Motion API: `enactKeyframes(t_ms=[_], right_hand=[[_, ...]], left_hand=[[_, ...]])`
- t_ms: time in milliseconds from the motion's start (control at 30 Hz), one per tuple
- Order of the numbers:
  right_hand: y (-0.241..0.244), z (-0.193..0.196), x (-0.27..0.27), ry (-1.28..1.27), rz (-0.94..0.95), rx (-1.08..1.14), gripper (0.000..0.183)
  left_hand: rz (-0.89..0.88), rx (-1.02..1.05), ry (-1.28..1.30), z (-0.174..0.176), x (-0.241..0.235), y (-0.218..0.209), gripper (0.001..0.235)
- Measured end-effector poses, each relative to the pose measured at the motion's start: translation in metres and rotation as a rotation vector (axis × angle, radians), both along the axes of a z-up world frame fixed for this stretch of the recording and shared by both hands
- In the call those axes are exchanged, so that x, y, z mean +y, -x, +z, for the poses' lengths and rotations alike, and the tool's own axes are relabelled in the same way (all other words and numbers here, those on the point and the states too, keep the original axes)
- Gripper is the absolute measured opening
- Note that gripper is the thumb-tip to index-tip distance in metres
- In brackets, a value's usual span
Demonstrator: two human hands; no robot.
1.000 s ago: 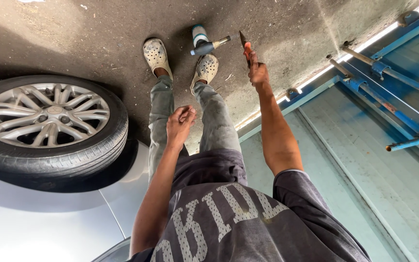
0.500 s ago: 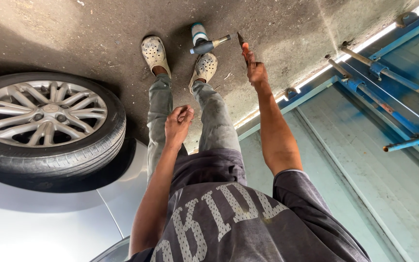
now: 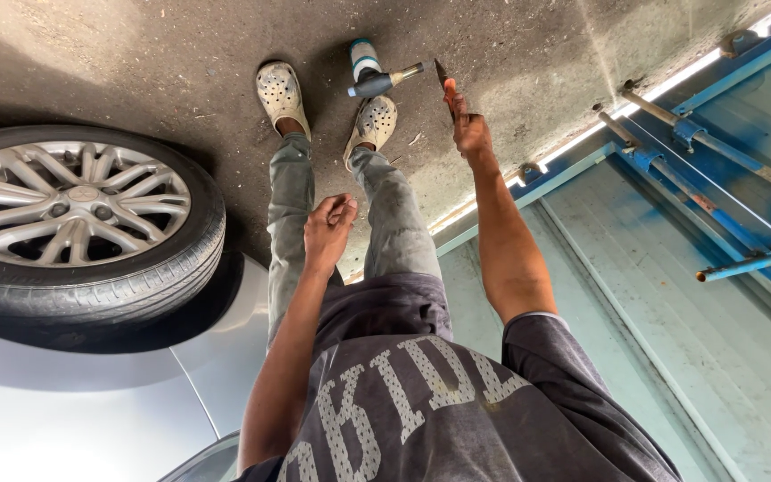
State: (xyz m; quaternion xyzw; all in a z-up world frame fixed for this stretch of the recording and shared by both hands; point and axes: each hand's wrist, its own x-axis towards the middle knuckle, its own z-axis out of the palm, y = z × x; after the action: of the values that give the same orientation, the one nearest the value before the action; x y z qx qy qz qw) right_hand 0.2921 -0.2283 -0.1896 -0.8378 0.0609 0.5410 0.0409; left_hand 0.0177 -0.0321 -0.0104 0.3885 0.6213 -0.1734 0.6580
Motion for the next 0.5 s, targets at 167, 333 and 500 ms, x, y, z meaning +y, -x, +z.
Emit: enactKeyframes(t_ms=[167, 333, 500], right_hand=[[0.0, -0.004, -0.001, -0.457, 0.001, -0.128, 0.081], [0.004, -0.021, -0.016, -0.131, 0.001, -0.036, 0.077], [0.002, -0.013, -0.008, -0.41, -0.047, -0.102, 0.087]], left_hand=[[0.026, -0.009, 0.003, -0.004, -0.004, 0.002, 0.04], [0.038, -0.026, 0.001, -0.005, -0.004, 0.004, 0.04], [0.023, -0.017, 0.027, 0.001, 0.003, 0.001, 0.041]])
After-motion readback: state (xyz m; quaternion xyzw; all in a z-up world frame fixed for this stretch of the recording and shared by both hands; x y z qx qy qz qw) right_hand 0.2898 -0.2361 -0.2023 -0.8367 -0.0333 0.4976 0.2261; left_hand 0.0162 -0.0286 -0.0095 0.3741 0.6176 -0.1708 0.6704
